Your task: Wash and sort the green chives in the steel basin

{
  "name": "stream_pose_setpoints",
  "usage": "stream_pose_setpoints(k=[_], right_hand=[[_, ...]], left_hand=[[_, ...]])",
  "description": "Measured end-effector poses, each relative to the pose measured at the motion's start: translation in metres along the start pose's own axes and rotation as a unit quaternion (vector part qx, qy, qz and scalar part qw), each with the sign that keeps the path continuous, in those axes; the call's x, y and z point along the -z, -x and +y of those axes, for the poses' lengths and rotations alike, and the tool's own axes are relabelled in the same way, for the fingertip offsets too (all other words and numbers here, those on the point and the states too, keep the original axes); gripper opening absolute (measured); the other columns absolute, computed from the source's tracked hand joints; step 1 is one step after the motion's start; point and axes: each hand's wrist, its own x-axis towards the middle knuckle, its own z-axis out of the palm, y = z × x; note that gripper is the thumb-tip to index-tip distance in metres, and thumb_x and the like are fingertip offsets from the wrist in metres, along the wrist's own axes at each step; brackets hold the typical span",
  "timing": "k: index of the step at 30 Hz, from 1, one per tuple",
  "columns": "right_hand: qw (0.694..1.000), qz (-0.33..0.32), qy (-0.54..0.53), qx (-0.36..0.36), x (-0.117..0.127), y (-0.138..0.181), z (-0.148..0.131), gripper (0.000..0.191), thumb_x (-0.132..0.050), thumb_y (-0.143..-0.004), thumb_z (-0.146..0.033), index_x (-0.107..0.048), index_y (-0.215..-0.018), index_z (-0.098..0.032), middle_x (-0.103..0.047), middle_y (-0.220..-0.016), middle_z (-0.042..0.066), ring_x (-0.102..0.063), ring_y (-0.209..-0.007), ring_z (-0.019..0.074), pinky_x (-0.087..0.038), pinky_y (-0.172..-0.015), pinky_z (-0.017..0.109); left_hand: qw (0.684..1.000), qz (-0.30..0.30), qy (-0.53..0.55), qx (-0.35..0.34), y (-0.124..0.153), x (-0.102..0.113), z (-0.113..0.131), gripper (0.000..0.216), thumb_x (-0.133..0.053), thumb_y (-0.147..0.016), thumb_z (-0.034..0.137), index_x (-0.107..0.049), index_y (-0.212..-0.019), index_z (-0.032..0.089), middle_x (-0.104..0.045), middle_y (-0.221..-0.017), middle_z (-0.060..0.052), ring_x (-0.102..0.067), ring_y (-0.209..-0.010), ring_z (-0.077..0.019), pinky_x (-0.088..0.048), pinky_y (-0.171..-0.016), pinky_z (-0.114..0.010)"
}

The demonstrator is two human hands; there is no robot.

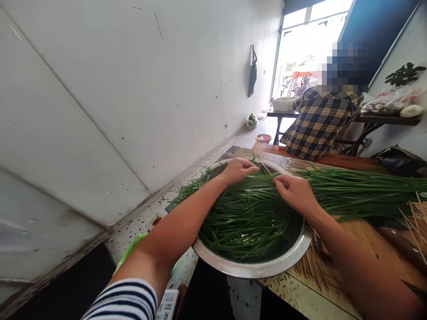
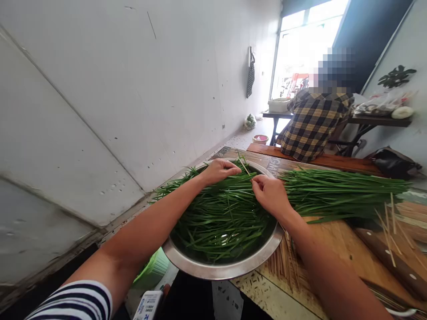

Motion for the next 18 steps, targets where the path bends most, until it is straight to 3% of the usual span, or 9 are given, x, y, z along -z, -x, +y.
stream_pose_setpoints(k=[5, 8, 13, 18], right_hand=[[0.998, -0.013, -0.045, 0.042, -0.001, 0.0, 0.001, 0.028, -0.046, -0.082, -0.033, -0.071, -0.087, -0.02, -0.071, -0.071, 0.002, -0.06, -0.059, 0.0135, -0.041, -0.057, 0.025], [0.998, -0.011, -0.052, 0.039, -0.002, 0.0, 0.003, 0.028, -0.046, -0.082, -0.032, -0.07, -0.088, -0.02, -0.071, -0.072, 0.002, -0.06, -0.061, 0.0137, -0.042, -0.059, 0.025], [0.998, -0.012, -0.055, 0.037, -0.002, 0.001, 0.002, 0.028, -0.046, -0.082, -0.032, -0.07, -0.088, -0.02, -0.071, -0.074, 0.002, -0.06, -0.061, 0.014, -0.042, -0.059, 0.025], [0.998, -0.013, -0.05, 0.032, -0.002, 0.0, 0.001, 0.028, -0.045, -0.082, -0.031, -0.07, -0.087, -0.018, -0.071, -0.074, 0.003, -0.062, -0.063, 0.015, -0.042, -0.061, 0.026]], left_hand=[[0.996, -0.074, 0.036, -0.028, 0.004, -0.005, 0.013, 0.031, -0.062, -0.072, 0.039, -0.074, -0.088, 0.015, -0.071, -0.083, -0.005, -0.06, -0.076, -0.0117, -0.046, -0.07, -0.021], [0.995, -0.081, 0.05, -0.02, 0.004, -0.008, 0.012, 0.028, -0.062, -0.072, 0.034, -0.074, -0.089, 0.015, -0.071, -0.085, -0.005, -0.061, -0.076, -0.0113, -0.047, -0.071, -0.022], [0.997, -0.04, 0.044, -0.046, 0.005, -0.015, 0.015, 0.025, -0.059, -0.075, 0.032, -0.073, -0.087, 0.016, -0.071, -0.089, -0.005, -0.062, -0.08, -0.0114, -0.047, -0.077, -0.022], [0.996, 0.061, -0.043, -0.045, 0.008, -0.02, 0.025, 0.021, -0.057, -0.074, 0.025, -0.074, -0.079, 0.015, -0.071, -0.078, -0.004, -0.061, -0.072, -0.0122, -0.045, -0.07, -0.022]])
